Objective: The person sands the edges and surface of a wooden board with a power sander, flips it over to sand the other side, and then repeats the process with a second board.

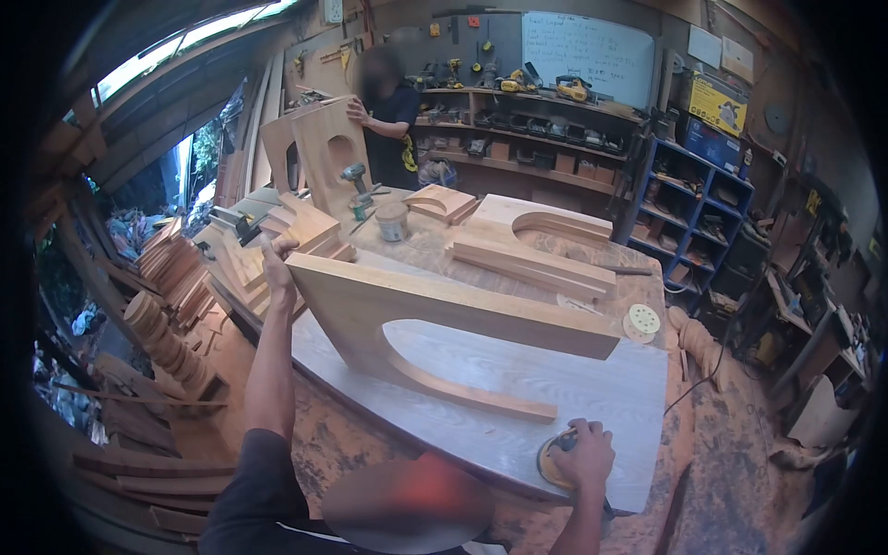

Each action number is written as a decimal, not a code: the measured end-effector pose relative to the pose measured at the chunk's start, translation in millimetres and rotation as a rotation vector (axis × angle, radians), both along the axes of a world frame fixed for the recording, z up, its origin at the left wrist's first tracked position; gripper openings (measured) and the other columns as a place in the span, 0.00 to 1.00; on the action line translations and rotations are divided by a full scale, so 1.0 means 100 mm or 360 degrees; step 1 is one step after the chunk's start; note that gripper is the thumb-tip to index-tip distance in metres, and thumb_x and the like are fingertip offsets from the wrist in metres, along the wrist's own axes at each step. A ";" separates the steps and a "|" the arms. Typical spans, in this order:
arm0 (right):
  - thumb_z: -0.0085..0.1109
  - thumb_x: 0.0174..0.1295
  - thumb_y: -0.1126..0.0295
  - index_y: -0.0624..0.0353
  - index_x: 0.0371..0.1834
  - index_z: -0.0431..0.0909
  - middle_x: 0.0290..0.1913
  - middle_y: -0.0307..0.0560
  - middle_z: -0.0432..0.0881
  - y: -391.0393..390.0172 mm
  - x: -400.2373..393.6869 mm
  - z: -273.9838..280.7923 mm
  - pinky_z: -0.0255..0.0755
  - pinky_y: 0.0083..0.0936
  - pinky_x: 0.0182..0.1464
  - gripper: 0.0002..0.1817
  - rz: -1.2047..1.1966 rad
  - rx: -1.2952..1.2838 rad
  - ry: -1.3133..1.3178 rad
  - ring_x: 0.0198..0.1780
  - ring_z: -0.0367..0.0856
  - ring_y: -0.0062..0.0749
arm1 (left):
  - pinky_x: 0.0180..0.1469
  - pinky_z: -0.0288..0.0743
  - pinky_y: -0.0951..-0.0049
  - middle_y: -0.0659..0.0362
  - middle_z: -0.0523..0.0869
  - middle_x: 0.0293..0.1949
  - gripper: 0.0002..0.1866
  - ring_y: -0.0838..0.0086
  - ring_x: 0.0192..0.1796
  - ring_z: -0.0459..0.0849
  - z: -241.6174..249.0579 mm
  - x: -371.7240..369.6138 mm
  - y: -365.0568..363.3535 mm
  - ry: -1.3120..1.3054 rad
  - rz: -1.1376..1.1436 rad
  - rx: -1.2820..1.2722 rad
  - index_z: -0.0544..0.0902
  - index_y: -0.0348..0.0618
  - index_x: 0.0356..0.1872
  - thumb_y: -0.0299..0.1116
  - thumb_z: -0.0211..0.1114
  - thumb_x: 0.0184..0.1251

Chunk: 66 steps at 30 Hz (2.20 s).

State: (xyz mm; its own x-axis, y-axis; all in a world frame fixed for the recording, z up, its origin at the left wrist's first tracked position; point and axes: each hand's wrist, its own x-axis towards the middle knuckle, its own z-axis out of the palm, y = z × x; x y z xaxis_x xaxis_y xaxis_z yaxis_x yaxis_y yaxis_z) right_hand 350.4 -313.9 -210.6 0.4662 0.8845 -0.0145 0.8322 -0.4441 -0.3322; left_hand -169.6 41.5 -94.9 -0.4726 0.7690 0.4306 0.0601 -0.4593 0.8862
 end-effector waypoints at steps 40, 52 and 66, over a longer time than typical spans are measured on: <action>0.78 0.42 0.54 0.48 0.58 0.86 0.56 0.48 0.85 0.04 -0.09 -0.05 0.82 0.50 0.62 0.34 -0.0078 0.0099 -0.0023 0.58 0.83 0.53 | 0.64 0.86 0.55 0.43 0.93 0.56 0.25 0.51 0.60 0.92 0.84 1.88 0.19 0.2722 -0.0656 -0.0493 0.93 0.35 0.53 0.46 0.76 0.64; 0.79 0.43 0.54 0.50 0.57 0.86 0.55 0.50 0.85 0.07 -0.07 -0.08 0.80 0.50 0.62 0.33 -0.0057 0.0082 -0.0067 0.57 0.83 0.54 | 0.62 0.87 0.56 0.45 0.94 0.56 0.17 0.55 0.59 0.93 1.18 2.12 0.25 0.2542 -0.0523 -0.0231 0.94 0.40 0.52 0.36 0.73 0.65; 0.78 0.42 0.56 0.50 0.57 0.85 0.53 0.51 0.85 0.08 -0.07 -0.10 0.80 0.49 0.61 0.34 -0.0070 0.0095 -0.0049 0.57 0.84 0.54 | 0.62 0.87 0.59 0.49 0.92 0.61 0.19 0.58 0.63 0.92 0.99 1.99 0.10 0.2599 -0.0620 -0.0571 0.91 0.44 0.59 0.31 0.70 0.68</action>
